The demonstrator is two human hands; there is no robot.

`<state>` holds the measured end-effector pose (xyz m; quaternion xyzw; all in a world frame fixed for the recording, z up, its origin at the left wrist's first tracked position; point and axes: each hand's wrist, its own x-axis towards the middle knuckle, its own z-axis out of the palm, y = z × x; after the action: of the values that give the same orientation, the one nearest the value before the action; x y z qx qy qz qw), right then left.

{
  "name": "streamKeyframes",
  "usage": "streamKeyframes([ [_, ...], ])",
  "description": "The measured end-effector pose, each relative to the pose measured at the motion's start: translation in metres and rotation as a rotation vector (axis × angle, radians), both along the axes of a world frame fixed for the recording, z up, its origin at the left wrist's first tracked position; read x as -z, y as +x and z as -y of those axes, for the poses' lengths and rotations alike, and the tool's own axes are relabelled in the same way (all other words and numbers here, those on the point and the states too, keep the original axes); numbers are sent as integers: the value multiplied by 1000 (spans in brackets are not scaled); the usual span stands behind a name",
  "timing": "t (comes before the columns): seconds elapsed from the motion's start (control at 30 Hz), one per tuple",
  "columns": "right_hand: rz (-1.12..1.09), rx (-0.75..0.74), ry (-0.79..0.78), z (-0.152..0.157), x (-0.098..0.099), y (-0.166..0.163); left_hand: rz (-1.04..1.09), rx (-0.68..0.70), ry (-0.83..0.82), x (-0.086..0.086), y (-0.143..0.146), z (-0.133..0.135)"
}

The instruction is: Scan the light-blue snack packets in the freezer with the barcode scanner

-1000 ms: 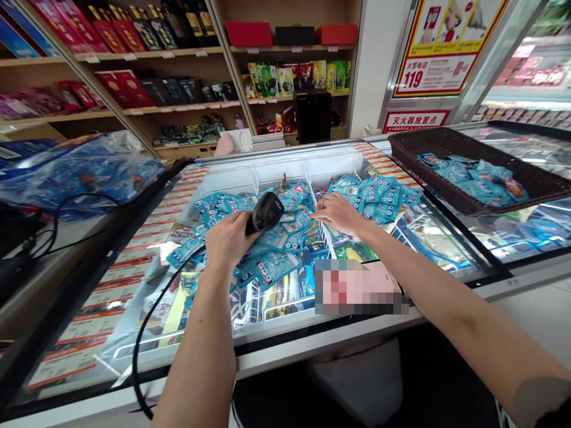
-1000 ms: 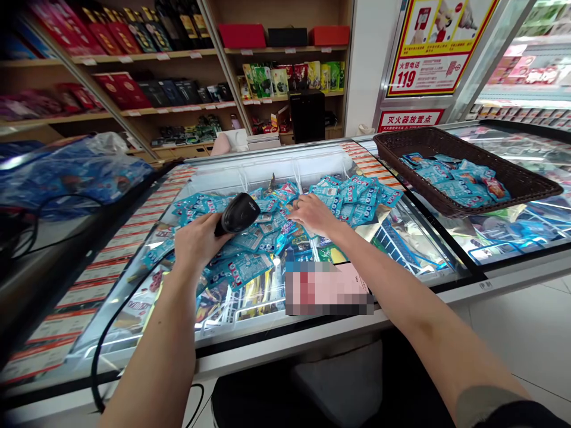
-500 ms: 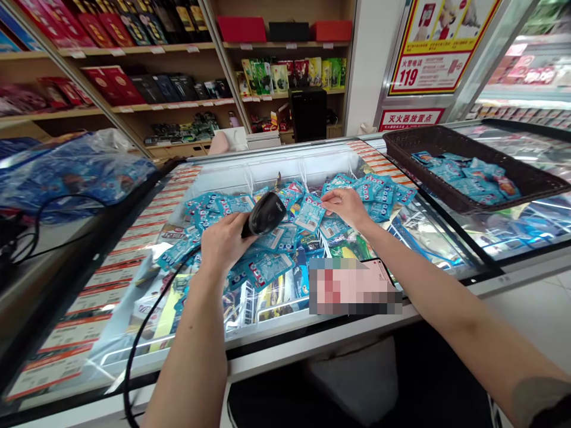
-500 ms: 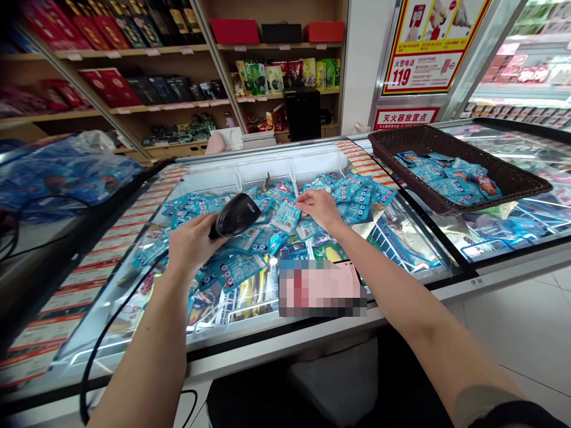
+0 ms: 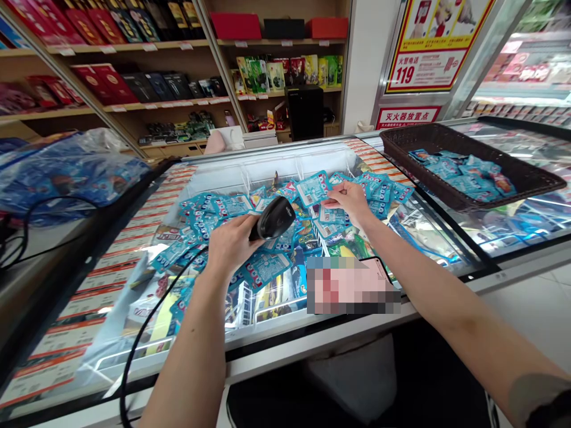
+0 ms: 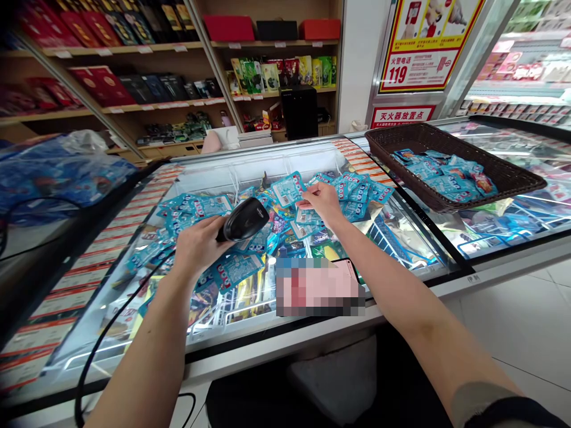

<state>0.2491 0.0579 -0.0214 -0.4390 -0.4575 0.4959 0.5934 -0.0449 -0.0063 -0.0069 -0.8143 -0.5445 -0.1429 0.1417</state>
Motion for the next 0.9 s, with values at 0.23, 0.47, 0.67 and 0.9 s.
streamKeyframes([
  [0.23, 57, -38, -61, 5, -3, -1, 4, 49, 4, 0, 8, 1],
  [0.47, 85, -39, -53, 8, -2, -3, -1, 45, -1, 1, 9, 1],
  [0.67, 92, -51, -39, 8, -1, -6, -8, 60, 9, 0, 11, 2],
  [0.9, 104, -60, -38, 8, 0, -7, 0, 62, -6, 1, 11, 2],
])
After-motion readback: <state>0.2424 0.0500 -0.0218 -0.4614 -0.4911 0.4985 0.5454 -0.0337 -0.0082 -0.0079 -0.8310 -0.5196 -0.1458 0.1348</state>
